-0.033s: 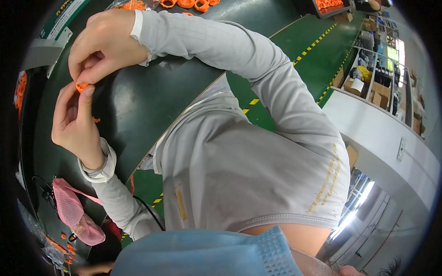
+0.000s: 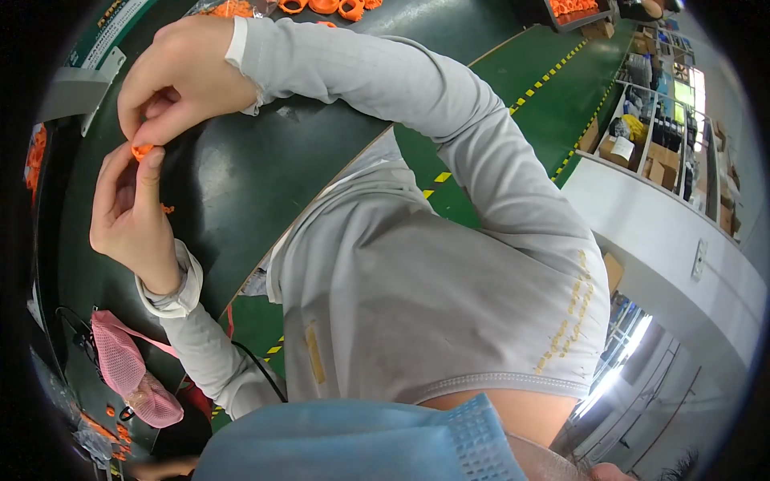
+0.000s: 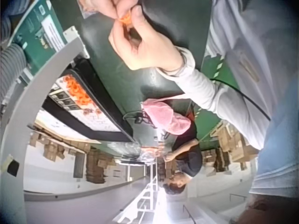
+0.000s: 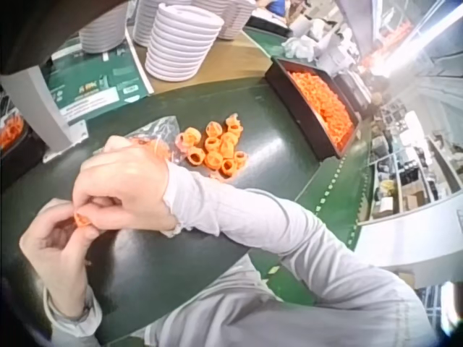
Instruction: Assembling small orange plastic components at a workbench.
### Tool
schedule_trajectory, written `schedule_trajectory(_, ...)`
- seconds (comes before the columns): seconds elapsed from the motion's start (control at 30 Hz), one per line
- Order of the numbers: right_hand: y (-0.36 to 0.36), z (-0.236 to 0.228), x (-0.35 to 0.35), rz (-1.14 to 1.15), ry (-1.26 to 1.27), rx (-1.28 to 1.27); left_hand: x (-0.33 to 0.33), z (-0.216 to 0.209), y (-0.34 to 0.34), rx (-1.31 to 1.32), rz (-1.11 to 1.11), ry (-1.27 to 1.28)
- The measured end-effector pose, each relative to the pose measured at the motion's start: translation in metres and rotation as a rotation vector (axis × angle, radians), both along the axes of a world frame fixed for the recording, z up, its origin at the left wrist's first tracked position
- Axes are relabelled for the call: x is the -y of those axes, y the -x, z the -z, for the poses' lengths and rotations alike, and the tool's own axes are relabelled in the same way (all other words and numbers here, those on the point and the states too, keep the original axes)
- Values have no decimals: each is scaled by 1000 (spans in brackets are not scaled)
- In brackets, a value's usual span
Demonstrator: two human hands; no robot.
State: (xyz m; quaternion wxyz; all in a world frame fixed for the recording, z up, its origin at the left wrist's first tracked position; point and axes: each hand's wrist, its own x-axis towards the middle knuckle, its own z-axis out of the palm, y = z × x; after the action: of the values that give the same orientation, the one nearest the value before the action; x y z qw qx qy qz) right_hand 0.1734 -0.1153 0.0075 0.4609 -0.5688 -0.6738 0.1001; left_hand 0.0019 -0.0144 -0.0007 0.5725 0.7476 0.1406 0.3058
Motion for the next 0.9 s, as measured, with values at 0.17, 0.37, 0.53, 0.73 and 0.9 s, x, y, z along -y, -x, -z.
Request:
schedule_trajectory(0.17, -1, -7, 3, 23, 187, -199, 1, 0, -1, 19, -25, -167)
schedule_trajectory(0.37, -4, 1, -1, -90, 295, -102, 5, -6, -5, -13, -63, -547)
schedule_trajectory(0.53, -1, 0, -2, -58, 246, -99, 4, -6, -2, 6, -86, -549)
schedule_trajectory(0.73, 3, 1, -4, -29, 329, -121, 6, -8, -2, -19, -89, -577)
schedule_trajectory(0.9, 2, 3, -3, -34, 322, -174, 5, -8, -3, -16, -78, -632)
